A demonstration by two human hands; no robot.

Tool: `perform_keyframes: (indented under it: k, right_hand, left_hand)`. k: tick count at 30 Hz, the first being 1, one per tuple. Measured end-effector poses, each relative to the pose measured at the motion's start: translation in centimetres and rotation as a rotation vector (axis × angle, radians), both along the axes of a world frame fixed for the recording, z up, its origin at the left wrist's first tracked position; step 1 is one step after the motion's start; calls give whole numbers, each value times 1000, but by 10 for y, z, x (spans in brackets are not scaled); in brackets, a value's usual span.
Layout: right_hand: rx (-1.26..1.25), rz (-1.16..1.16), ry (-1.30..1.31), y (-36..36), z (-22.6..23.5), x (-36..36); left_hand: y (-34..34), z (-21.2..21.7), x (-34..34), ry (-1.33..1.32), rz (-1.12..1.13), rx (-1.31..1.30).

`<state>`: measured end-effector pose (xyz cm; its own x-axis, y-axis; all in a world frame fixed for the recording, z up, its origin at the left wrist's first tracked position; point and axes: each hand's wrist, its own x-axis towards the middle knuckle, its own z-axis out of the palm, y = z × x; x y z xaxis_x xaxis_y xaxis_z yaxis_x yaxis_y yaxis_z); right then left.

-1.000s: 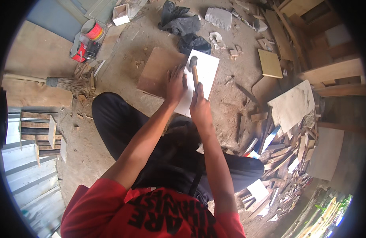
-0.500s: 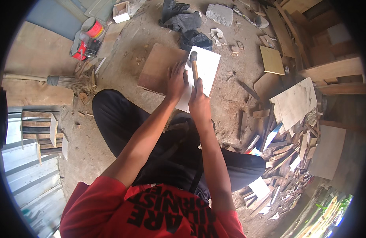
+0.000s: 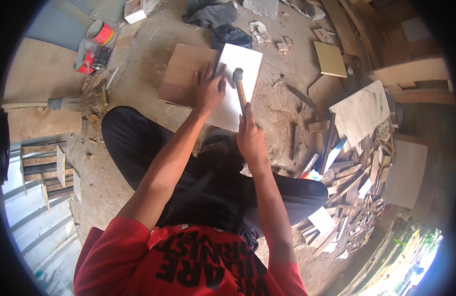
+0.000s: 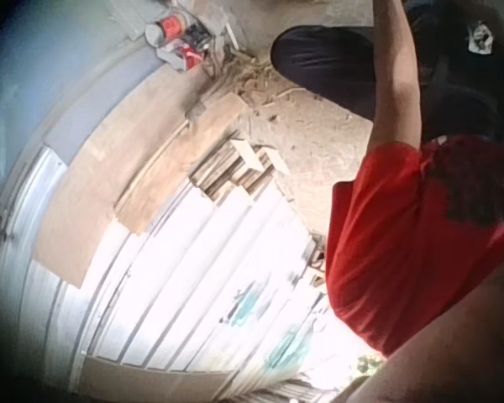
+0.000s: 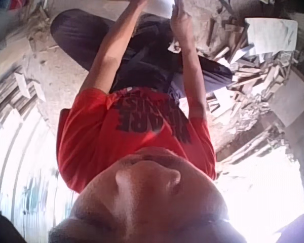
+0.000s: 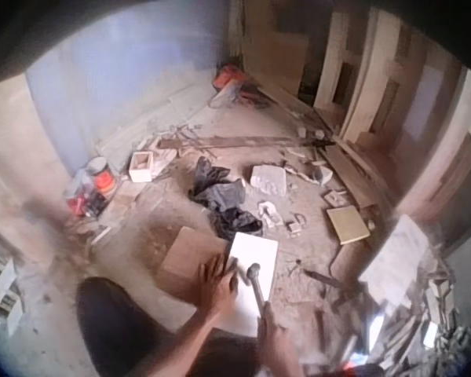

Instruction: The person sits on the floor and repeatedly strikes a white rectangular tile with a hammer. They rotate the tile to hit different areas and occasionally lift it to inspect the surface. The person places the tile down and continues hammering until the end of the clip.

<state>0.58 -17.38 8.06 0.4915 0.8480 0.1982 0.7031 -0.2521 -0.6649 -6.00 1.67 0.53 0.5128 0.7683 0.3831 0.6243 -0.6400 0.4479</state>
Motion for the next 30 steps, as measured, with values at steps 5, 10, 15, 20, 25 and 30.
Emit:
perform_keyframes:
  k: [5,10,15,20,25,30]
  right_hand:
    - [-172,-117,73,51,15,38]
    - [-67,-65,54,26,8,31]
    - [-34,-113,33,15,-8,21]
    - [-176,-171,87,74,9,68]
    - [-166,-124,67,33,12,50]
    - [-131,-121,90,38,5,50]
  left_hand:
    - [0,-7,-1,26,-1,6]
    - [-2,-1,1,24,7,-33]
    - [-2,-2,1,57,22,-31]
    - [-1,-2,4,55,16,-23]
    - [-1,-3,1,21,18,-30]
    - [2,0,2,30,17,-43]
